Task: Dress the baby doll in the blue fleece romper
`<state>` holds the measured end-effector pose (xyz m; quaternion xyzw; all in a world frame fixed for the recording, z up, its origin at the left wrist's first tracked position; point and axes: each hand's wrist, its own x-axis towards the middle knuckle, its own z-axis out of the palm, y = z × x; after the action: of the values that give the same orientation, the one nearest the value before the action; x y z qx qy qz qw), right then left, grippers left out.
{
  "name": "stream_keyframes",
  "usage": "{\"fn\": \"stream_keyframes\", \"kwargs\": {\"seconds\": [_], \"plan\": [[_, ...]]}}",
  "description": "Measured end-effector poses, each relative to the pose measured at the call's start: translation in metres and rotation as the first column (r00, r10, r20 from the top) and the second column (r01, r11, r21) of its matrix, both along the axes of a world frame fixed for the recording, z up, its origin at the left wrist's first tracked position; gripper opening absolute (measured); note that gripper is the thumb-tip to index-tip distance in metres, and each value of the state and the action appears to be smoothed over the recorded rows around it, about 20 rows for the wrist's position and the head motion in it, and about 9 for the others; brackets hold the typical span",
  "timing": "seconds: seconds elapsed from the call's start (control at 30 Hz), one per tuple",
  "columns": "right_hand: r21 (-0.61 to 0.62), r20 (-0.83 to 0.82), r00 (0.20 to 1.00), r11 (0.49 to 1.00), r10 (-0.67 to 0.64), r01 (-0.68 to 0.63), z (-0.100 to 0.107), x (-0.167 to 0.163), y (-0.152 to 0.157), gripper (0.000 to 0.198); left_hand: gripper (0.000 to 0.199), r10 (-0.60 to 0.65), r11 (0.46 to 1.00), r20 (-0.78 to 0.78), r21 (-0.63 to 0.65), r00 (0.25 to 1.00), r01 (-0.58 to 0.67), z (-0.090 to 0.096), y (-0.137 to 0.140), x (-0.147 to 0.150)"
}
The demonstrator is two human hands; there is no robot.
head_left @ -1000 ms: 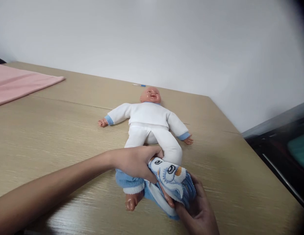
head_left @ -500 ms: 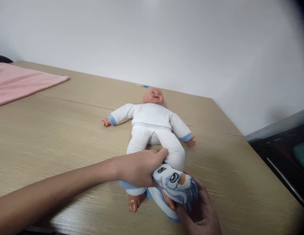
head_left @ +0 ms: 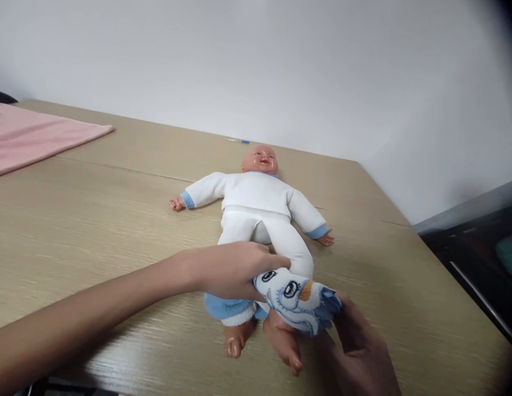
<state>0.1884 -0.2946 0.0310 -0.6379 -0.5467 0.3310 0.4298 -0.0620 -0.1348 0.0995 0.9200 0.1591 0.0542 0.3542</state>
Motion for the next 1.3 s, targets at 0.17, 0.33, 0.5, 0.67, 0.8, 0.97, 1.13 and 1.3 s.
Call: {"fn": "stream_keyframes", "kwargs": {"seconds": [0.17, 0.33, 0.5, 0.67, 0.8, 0.97, 1.13, 1.3], "plan": [[-0.155, 0.216, 0.948, 0.967, 0.233, -0.202, 0.023, 0.021, 0.024, 0.030, 0.013, -0.089, 0.985, 0.050, 0.152, 0.995, 0.080, -0.003, 0.005, -0.003], [-0.141, 0.314, 0.878, 0.932, 0.362, -0.334, 0.038, 0.026, 0.048, 0.014, 0.020, 0.010, 0.954, 0.027, 0.298, 1.000, -0.017, -0.003, -0.002, -0.001], [-0.102, 0.176, 0.877, 0.894, 0.447, -0.436, 0.035, 0.036, 0.063, 0.021, 0.040, 0.088, 0.985, 0.091, 0.143, 0.992, -0.100, 0.006, -0.006, -0.024], [-0.085, 0.148, 0.836, 0.849, 0.529, -0.522, 0.031, 0.053, 0.073, 0.026, 0.039, 0.204, 0.978, 0.106, 0.012, 0.973, -0.207, -0.001, -0.003, -0.059], [-0.004, -0.011, 0.834, 0.834, 0.552, -0.552, 0.028, 0.055, 0.087, 0.021, 0.024, 0.215, 0.971, 0.175, -0.140, 0.961, -0.192, -0.011, -0.003, -0.064], [-0.018, -0.266, 0.881, 0.911, 0.392, -0.412, 0.017, 0.038, 0.115, 0.028, 0.012, 0.366, 0.889, 0.193, -0.361, 0.911, -0.281, -0.024, 0.000, -0.056], [0.092, -0.290, 0.906, 0.951, 0.308, -0.294, 0.009, 0.019, 0.130, 0.024, 0.015, 0.513, 0.857, 0.349, -0.157, 0.784, -0.491, -0.040, -0.008, -0.056], [0.236, -0.146, 0.939, 0.933, 0.311, -0.273, 0.007, 0.006, 0.138, 0.014, 0.010, 0.627, 0.769, 0.382, -0.168, 0.678, -0.616, -0.056, -0.009, -0.054]]}}
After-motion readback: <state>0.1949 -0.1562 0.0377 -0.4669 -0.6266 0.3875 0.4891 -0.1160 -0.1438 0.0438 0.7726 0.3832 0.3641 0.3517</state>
